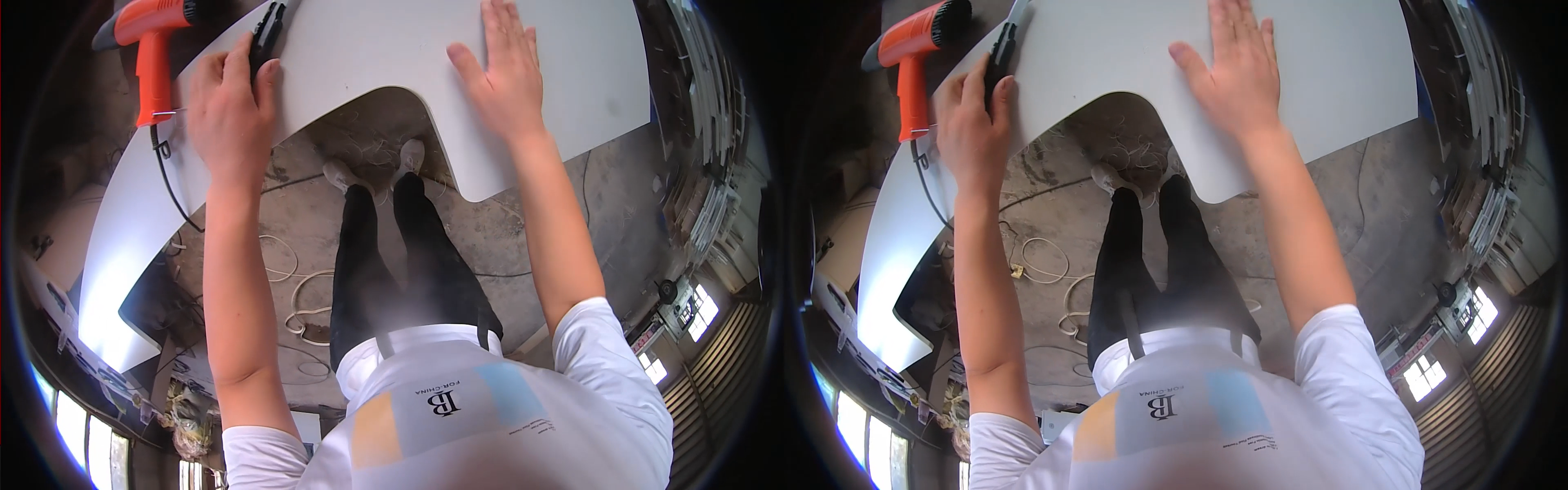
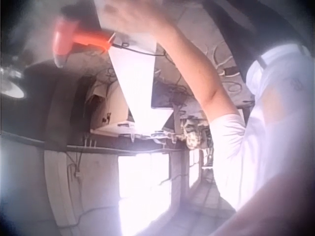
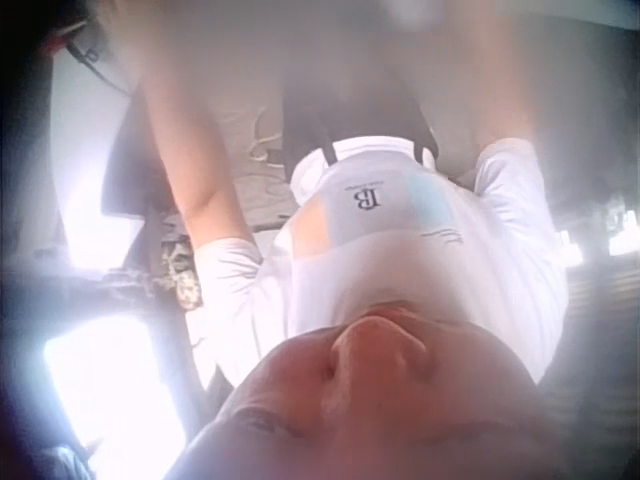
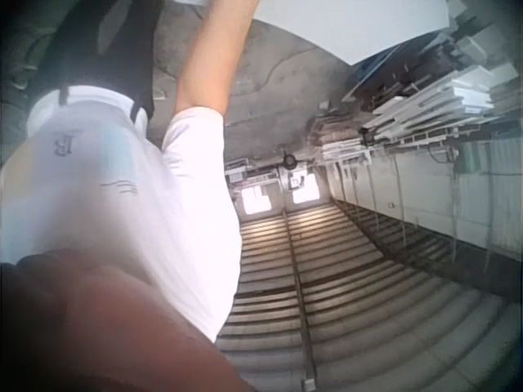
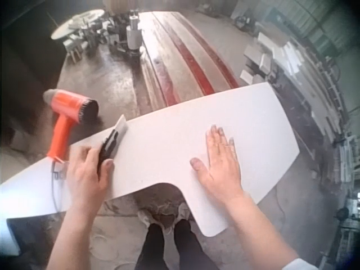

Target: The person cleans a large white curved panel using a cloth, trims the edges with a knife, and applies heat to the surface using a heat gun.

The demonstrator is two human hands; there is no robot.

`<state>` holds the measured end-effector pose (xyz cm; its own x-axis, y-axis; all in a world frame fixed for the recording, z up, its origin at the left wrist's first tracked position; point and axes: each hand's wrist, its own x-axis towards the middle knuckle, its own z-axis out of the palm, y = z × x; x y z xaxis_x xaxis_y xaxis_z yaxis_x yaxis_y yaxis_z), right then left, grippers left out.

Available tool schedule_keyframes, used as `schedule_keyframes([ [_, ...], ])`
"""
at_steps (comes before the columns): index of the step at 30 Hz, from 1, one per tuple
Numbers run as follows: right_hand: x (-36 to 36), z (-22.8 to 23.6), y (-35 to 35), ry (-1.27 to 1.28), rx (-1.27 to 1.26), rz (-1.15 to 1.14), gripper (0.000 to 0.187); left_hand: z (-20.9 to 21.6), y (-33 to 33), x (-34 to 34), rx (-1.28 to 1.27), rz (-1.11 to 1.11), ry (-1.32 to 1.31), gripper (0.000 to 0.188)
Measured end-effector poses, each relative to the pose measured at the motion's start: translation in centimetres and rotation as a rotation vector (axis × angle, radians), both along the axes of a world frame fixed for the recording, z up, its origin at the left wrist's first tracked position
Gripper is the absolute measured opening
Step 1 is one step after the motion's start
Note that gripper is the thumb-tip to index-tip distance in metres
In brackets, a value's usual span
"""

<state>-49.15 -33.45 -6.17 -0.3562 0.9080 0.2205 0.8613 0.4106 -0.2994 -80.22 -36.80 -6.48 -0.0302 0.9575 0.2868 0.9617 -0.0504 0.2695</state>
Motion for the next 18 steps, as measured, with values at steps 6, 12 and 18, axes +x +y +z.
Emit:
schedule_keyframes([
  [6, -4.3, -0.4, -9.3, 0.322, -0.471, 0.916, 0.057, 2.6, -3.7, 2.0, -0.103, 0.211, -0.74, 0.031],
  [12, -1.3, 1.8, -20.4, 0.355, -0.903, 0.57, 0.019, 3.7, -19.7, 5.7, -0.274, 0.441, -1.169, 0.035],
  [18, -1.7, 6.4, -18.1, 0.255, -1.217, 0.381, 0.018, 5.6, -32.6, 9.7, -0.251, 0.585, -0.864, 0.04],
])
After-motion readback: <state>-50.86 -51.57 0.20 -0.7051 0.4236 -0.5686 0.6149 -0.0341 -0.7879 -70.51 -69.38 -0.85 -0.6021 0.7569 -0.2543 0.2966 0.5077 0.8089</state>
